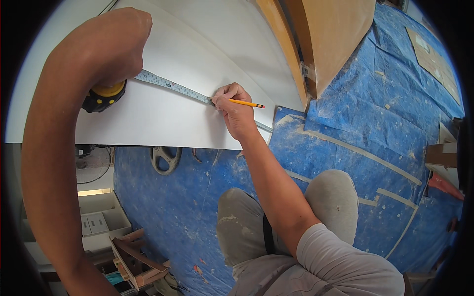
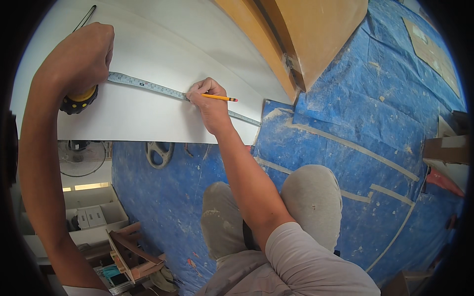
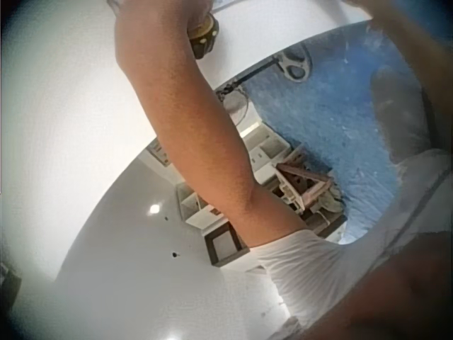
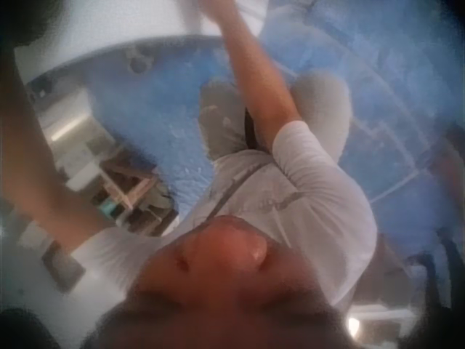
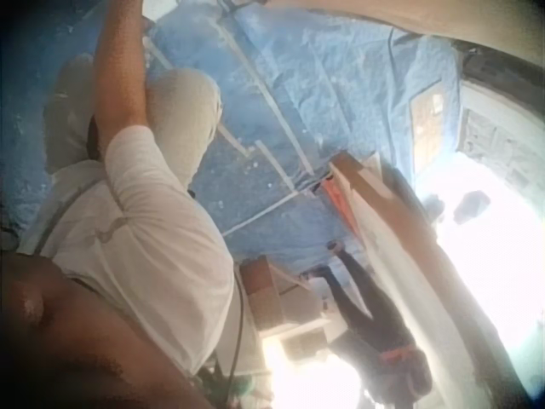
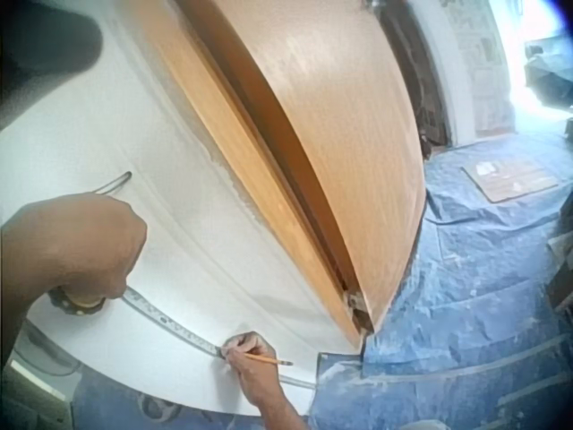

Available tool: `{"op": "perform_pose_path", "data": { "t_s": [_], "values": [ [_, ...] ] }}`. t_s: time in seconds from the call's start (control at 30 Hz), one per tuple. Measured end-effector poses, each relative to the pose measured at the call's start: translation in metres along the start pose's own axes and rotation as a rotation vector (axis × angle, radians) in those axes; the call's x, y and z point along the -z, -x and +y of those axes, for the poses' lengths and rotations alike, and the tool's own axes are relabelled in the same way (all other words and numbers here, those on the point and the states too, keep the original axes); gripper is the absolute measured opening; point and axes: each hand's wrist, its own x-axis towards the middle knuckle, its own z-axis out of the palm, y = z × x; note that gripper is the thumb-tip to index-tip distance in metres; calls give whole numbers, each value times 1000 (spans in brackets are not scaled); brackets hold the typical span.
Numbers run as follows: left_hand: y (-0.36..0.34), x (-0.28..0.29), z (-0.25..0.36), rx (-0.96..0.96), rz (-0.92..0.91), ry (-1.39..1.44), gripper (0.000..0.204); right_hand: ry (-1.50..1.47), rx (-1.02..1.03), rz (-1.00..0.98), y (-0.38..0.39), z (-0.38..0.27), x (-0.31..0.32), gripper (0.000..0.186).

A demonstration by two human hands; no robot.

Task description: The person measures and marks a white board using a tape measure and pencil. They then position the board against a wall and mark it again. The person also measures and marks a wall section.

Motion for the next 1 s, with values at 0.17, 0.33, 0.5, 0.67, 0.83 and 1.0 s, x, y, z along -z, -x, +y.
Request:
{"op": "perform_pose_path", "data": {
  "t_s": [0.17, 0.33, 0.5, 0.67, 0.83, 1.0],
  "values": [
    [1, 1, 1, 10, 1, 12, 8, 3, -1, -1, 0, 0, 0, 32],
    [0, 3, 0, -8, -27, 30, 10, -8, 14, -13, -1, 1, 0, 32],
    [3, 2, 2, 15, -5, -7, 10, 43, 28, -20, -1, 1, 1, 28],
    [2, 2, 4, 36, -35, 5, 14, 57, 24, 9, 0, 1, -2, 31],
    [0, 3, 1, -9, -50, -7, 14, 138, 174, 63, 3, 2, -6, 30],
    [2, 4, -1, -24, -56, -9, 14, -204, 197, 173, 6, -2, 4, 28]
  ]
}}
